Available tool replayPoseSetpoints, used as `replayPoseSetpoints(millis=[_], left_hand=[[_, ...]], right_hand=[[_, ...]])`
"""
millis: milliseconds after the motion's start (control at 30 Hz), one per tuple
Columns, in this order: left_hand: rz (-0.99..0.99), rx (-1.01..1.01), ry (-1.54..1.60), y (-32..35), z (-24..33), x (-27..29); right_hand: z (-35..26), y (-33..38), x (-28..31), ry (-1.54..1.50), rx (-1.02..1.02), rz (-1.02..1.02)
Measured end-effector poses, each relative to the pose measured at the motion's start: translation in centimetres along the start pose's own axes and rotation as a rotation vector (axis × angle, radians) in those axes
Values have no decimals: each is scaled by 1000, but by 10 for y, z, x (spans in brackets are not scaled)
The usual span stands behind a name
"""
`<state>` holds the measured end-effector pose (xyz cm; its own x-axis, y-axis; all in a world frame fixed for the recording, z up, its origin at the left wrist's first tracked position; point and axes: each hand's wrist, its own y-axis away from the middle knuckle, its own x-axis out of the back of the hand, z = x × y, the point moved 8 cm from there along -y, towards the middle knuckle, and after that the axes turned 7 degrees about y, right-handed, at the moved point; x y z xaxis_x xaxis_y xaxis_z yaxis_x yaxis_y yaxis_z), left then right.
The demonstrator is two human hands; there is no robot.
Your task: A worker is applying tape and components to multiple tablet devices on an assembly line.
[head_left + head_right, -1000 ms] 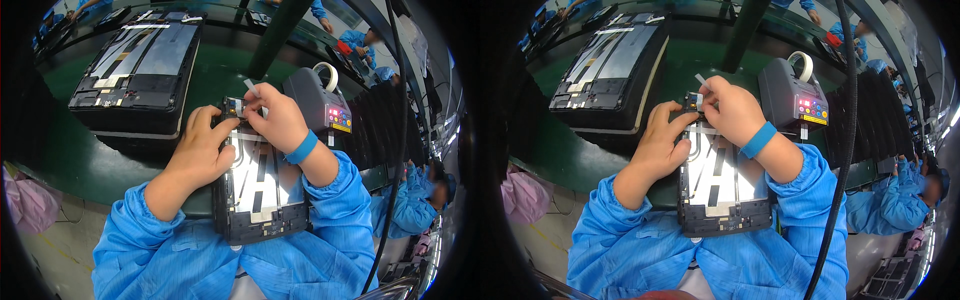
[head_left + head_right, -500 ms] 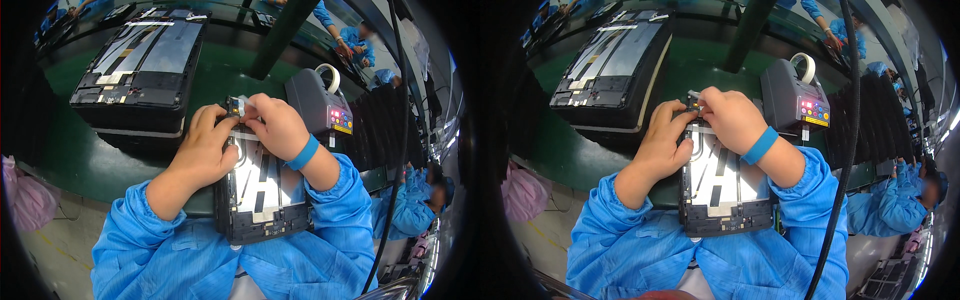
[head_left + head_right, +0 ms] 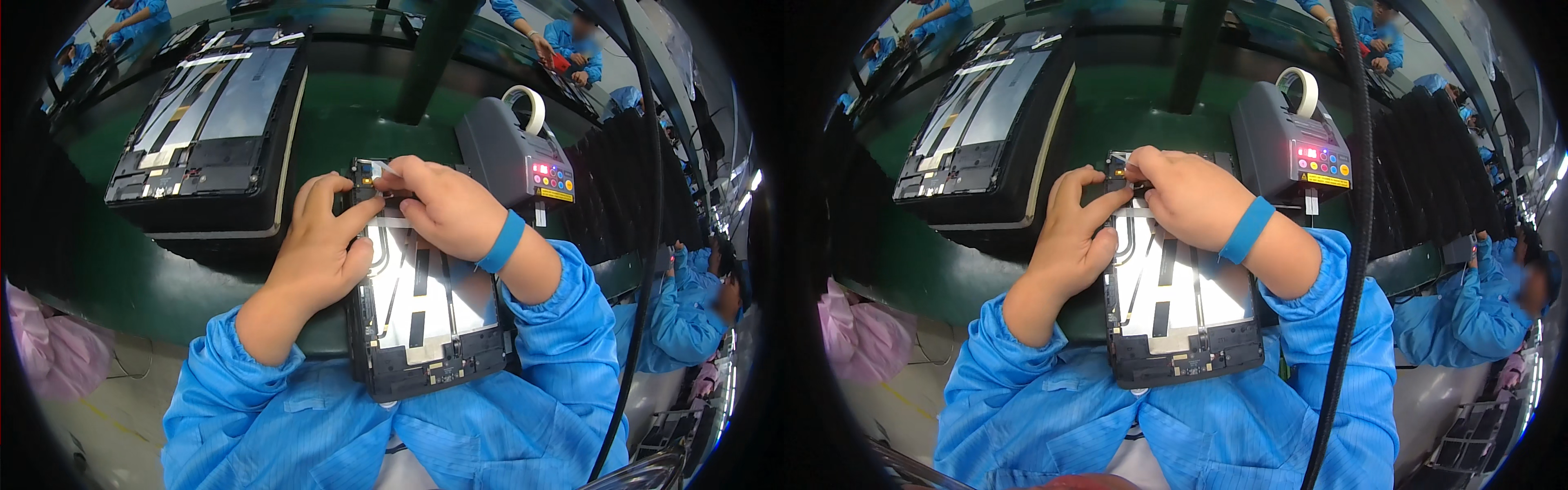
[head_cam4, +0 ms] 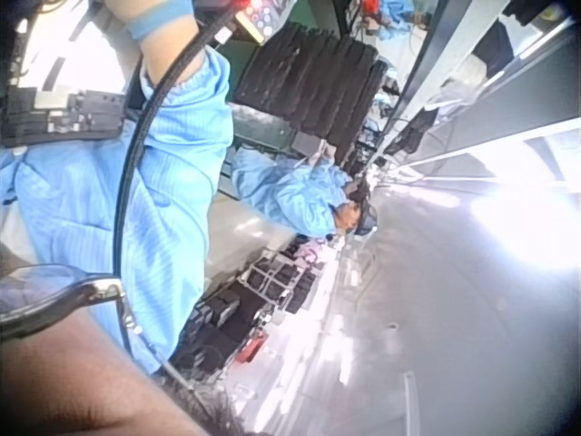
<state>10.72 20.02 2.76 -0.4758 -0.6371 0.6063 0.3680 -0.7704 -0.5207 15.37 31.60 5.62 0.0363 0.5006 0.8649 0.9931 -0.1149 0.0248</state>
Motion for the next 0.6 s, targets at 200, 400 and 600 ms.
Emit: replayPoseSetpoints(millis=[200,400,600], left_hand=[[-4,-62,-43,-1,4,0],[-16,-213,-114,-5,16,-1],[-154,-226,-282,-11,27,-4]], right_hand=[[-4,4,-11,274,108,134],[0,21,15,24,94,230],[22,71,36,-682,70,375]])
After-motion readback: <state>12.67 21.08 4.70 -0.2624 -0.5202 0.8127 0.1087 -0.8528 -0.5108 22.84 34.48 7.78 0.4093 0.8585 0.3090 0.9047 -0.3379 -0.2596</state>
